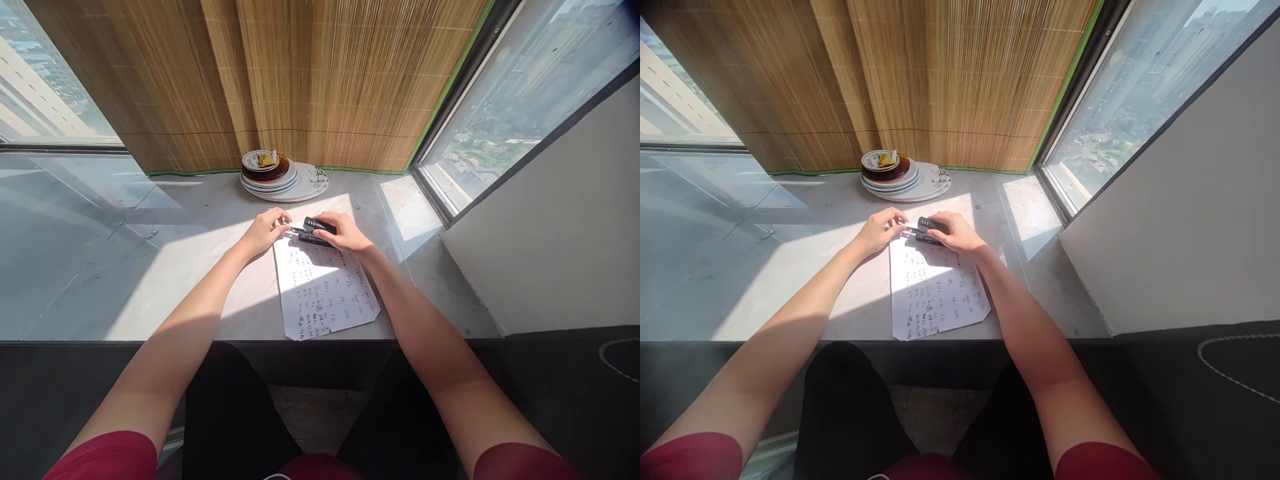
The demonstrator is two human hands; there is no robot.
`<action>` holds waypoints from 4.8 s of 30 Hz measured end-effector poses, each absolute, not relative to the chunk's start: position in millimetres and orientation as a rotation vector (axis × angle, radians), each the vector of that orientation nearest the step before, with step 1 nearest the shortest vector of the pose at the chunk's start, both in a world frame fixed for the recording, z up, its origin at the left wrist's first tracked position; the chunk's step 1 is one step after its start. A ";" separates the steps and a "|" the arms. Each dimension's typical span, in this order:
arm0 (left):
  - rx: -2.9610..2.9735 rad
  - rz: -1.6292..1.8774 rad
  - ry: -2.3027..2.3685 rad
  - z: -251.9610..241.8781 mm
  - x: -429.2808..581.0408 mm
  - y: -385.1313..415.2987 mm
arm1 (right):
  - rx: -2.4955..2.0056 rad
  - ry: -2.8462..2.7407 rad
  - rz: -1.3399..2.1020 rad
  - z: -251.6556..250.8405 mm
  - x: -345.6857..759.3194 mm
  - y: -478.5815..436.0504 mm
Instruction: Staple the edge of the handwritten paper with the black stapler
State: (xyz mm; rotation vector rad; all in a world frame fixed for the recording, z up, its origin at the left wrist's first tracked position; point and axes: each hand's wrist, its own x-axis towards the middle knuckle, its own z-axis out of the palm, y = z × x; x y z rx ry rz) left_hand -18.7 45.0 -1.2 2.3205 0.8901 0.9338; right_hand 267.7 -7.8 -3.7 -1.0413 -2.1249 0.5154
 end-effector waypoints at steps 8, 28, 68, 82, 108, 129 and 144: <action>2.287 1.017 0.877 2.3 -19.4 41.6 | -1.040 -2.123 0.543 -3.0 267.8 -8.2; 2.116 0.876 1.069 0.1 -14.6 40.1 | -1.065 -2.128 0.550 -0.1 266.9 -8.8; 2.243 0.970 0.897 0.4 -16.0 41.1 | -1.069 -2.113 0.593 -1.0 265.9 -8.7; 2.331 0.933 0.901 6.5 -16.3 36.7 | -1.064 -2.099 0.615 -0.7 265.6 -9.4; 2.300 0.914 0.871 -3.8 -16.9 44.3 | -1.022 -2.141 0.588 -0.2 266.9 -9.1; 2.249 0.866 0.944 5.4 -29.2 42.4 | -1.020 -2.138 0.572 3.0 267.9 -10.2; 2.216 0.826 0.706 6.0 -16.2 33.4 | -0.738 -2.155 0.684 0.6 240.2 -22.3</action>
